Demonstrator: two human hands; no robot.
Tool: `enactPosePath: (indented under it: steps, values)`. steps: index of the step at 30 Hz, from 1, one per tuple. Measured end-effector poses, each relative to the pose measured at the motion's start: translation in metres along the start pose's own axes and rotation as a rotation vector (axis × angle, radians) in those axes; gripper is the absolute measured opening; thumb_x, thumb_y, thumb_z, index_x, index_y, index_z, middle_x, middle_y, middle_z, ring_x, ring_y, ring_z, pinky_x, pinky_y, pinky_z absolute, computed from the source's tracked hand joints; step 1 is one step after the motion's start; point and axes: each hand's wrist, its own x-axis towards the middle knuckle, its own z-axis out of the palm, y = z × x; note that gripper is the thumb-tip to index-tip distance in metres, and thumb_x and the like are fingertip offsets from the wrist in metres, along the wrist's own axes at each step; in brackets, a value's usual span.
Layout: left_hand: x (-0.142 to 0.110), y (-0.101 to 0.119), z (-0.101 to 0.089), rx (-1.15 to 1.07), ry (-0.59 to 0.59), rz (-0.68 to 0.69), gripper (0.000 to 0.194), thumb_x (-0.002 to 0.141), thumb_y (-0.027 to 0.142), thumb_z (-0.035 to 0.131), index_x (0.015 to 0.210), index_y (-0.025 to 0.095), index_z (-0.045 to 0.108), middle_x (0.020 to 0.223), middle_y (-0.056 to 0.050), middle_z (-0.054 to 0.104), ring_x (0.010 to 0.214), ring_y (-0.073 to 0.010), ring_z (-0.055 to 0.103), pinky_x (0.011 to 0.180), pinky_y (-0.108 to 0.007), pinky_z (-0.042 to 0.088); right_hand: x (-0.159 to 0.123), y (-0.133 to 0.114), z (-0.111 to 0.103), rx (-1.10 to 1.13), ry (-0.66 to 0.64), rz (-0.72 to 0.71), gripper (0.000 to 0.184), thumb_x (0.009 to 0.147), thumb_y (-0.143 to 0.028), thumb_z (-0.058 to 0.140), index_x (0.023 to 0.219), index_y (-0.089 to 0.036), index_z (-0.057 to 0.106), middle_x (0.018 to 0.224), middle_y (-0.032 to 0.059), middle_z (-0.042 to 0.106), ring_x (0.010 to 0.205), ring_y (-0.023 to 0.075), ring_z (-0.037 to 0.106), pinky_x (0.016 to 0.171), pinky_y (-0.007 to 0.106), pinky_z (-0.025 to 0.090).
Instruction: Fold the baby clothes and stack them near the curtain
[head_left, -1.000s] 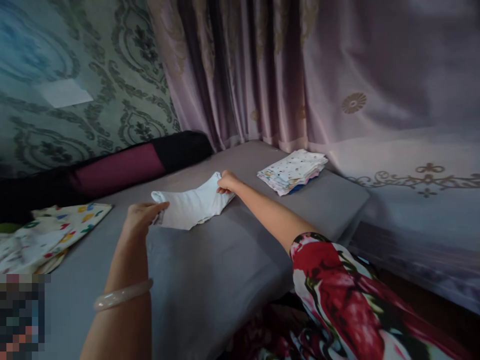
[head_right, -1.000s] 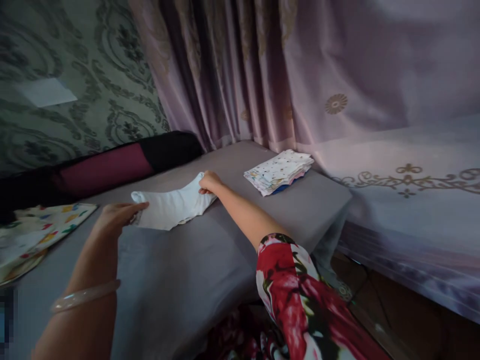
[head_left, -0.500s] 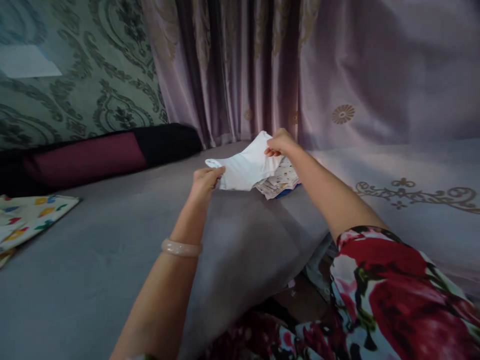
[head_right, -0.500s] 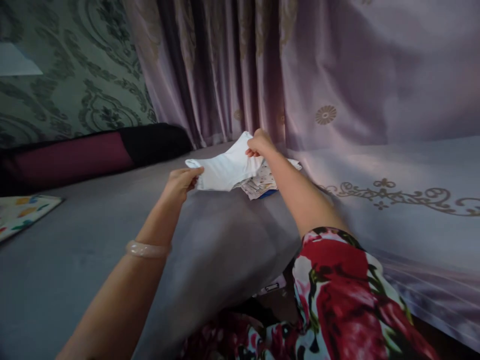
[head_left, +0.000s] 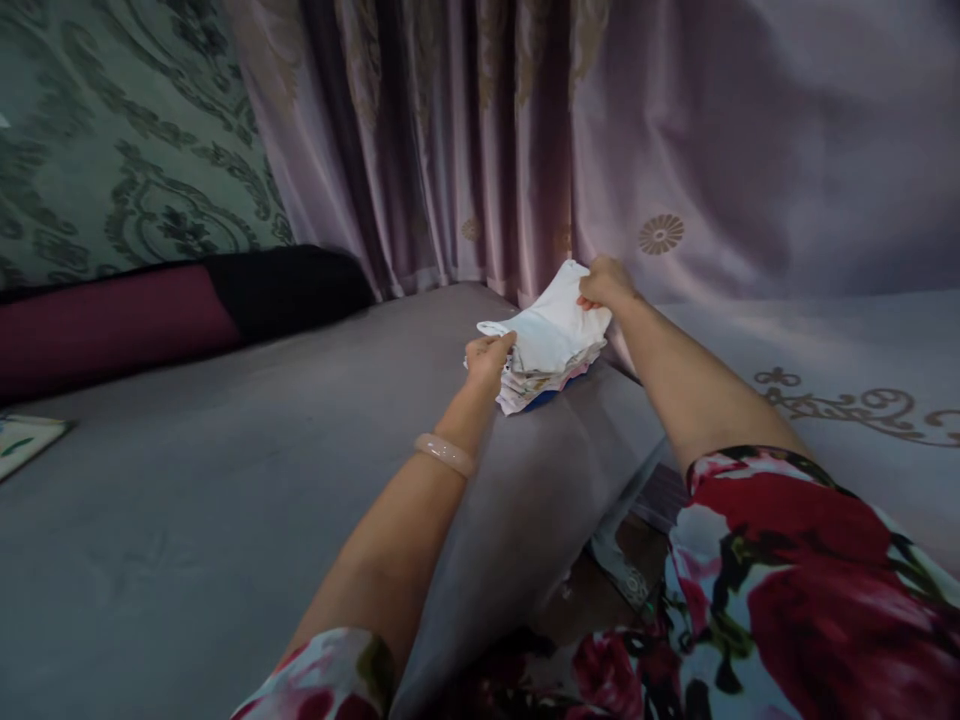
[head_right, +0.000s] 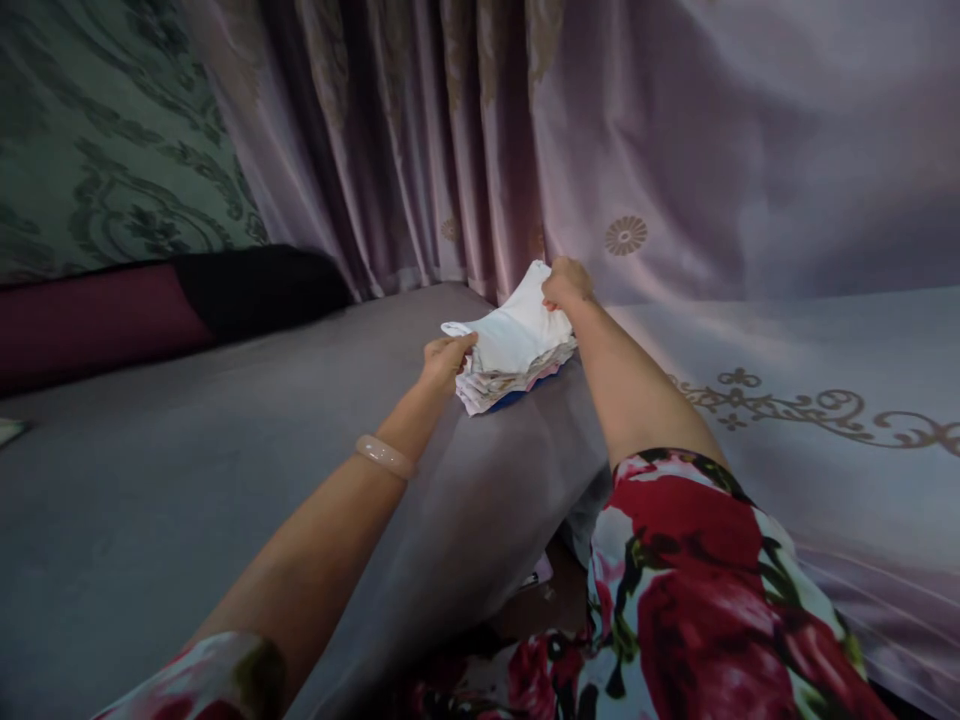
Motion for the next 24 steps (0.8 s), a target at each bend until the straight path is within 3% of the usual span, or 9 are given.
enactPosePath:
  steps: [5, 11, 16, 19, 21, 24]
  values:
    - [0.008, -0.012, 0.005, 0.016, 0.014, -0.022, 0.027, 0.07, 0.026, 0.072, 0.052, 0.015, 0.055, 0.05, 0.003, 0.049, 0.047, -0.0058, 0.038, 0.047, -0.02, 0.029, 0.005, 0.005, 0.004, -0.05, -0.007, -0.003, 0.024, 0.093, -0.015, 0.053, 0.082, -0.005, 0.073, 0.059, 0.0094, 0.064, 0.062, 0.0179, 0.066, 0.068, 0.029, 0.053]
    - [0.013, -0.029, 0.002, 0.021, 0.03, -0.144, 0.029, 0.066, 0.026, 0.073, 0.051, 0.016, 0.051, 0.047, 0.004, 0.046, 0.043, -0.006, 0.038, 0.044, -0.02, 0.029, 0.014, 0.015, 0.02, -0.087, -0.038, -0.008, 0.02, 0.092, -0.013, 0.054, 0.086, -0.008, 0.073, 0.06, 0.0078, 0.064, 0.07, 0.0189, 0.066, 0.075, 0.03, 0.051]
    - [0.018, -0.046, -0.004, 0.098, 0.045, -0.086, 0.027, 0.065, 0.026, 0.073, 0.054, 0.018, 0.05, 0.046, 0.006, 0.042, 0.045, -0.0076, 0.042, 0.045, -0.02, 0.031, 0.016, 0.023, 0.036, -0.108, 0.002, 0.014, 0.018, 0.089, -0.014, 0.057, 0.097, -0.007, 0.072, 0.067, 0.0101, 0.066, 0.077, 0.0207, 0.067, 0.079, 0.033, 0.05]
    - [0.02, -0.055, -0.01, 0.234, 0.098, -0.004, 0.016, 0.066, 0.024, 0.074, 0.072, 0.016, 0.061, 0.055, 0.004, 0.051, 0.054, -0.0117, 0.053, 0.052, -0.021, 0.037, 0.013, 0.026, 0.046, -0.128, 0.031, 0.038, 0.021, 0.087, -0.015, 0.058, 0.101, -0.007, 0.071, 0.078, 0.0149, 0.068, 0.089, 0.0247, 0.067, 0.083, 0.035, 0.05]
    - [0.019, -0.059, -0.014, 0.318, 0.113, 0.091, 0.03, 0.068, 0.023, 0.073, 0.096, 0.015, 0.063, 0.066, 0.001, 0.058, 0.063, -0.0144, 0.058, 0.06, -0.023, 0.042, 0.011, 0.029, 0.053, -0.133, 0.039, 0.047, 0.023, 0.087, -0.015, 0.058, 0.104, -0.007, 0.07, 0.086, 0.0187, 0.069, 0.095, 0.0267, 0.066, 0.085, 0.035, 0.05]
    - [0.016, -0.06, -0.018, 0.491, 0.034, 0.261, 0.052, 0.077, 0.023, 0.066, 0.127, 0.017, 0.052, 0.078, -0.002, 0.064, 0.075, -0.017, 0.062, 0.074, -0.027, 0.046, 0.01, 0.034, 0.063, -0.161, 0.04, 0.051, 0.029, 0.086, -0.014, 0.057, 0.112, -0.008, 0.068, 0.103, 0.0226, 0.068, 0.105, 0.0292, 0.065, 0.087, 0.036, 0.049]
